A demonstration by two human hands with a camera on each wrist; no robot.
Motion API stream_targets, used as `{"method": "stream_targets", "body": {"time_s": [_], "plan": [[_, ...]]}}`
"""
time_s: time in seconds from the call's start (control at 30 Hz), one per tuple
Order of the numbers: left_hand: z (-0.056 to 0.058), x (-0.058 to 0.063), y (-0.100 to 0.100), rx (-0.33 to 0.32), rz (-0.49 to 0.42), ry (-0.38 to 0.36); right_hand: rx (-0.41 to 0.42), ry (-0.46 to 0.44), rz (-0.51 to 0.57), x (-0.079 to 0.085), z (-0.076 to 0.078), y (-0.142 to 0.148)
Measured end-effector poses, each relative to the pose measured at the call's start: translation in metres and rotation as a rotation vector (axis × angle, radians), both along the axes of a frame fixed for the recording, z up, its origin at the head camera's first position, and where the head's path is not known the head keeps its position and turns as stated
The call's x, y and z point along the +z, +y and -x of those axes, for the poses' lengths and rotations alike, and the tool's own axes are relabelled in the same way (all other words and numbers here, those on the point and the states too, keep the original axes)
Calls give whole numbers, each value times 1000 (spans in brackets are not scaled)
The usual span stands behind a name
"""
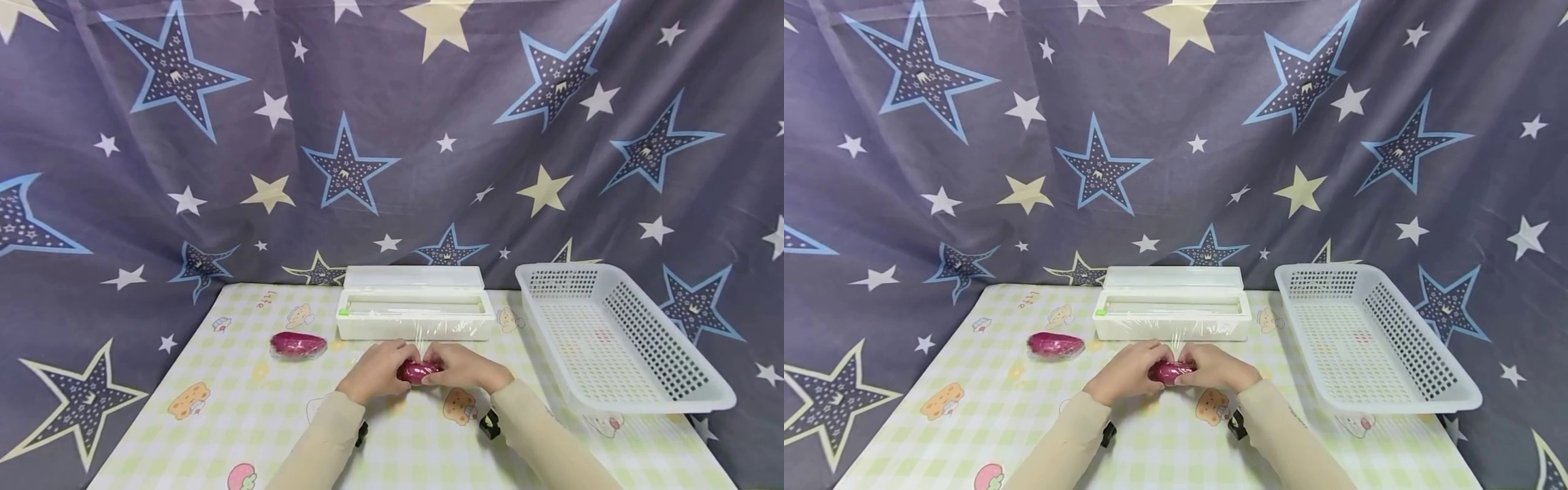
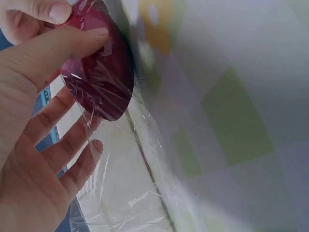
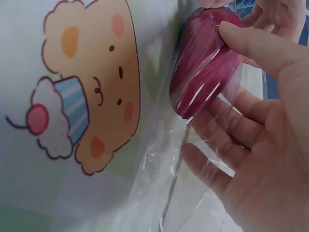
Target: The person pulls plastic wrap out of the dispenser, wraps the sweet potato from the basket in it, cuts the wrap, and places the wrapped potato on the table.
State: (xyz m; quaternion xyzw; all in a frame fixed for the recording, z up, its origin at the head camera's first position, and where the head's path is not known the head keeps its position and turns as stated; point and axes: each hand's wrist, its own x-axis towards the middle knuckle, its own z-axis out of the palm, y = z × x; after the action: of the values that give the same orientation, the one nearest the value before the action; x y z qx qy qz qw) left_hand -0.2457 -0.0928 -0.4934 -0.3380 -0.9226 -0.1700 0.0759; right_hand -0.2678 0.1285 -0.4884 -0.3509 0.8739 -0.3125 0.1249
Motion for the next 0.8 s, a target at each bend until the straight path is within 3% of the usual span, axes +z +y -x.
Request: {"method": "stream_targets", "body": {"time_s": [0.33, 0.47, 0.6, 0.8], "plan": [[2, -1, -4, -10, -11, -70, 3, -82, 0, 1, -3, 3], [6, -2, -6, -20, -59, -122, 6, -29, 3, -1, -1, 4], [12, -4, -8, -10, -113, -233, -6, 62, -11, -2, -2, 4], [20, -3, -10, -6, -140, -311, -85, 194, 20, 0, -5, 2]]}}
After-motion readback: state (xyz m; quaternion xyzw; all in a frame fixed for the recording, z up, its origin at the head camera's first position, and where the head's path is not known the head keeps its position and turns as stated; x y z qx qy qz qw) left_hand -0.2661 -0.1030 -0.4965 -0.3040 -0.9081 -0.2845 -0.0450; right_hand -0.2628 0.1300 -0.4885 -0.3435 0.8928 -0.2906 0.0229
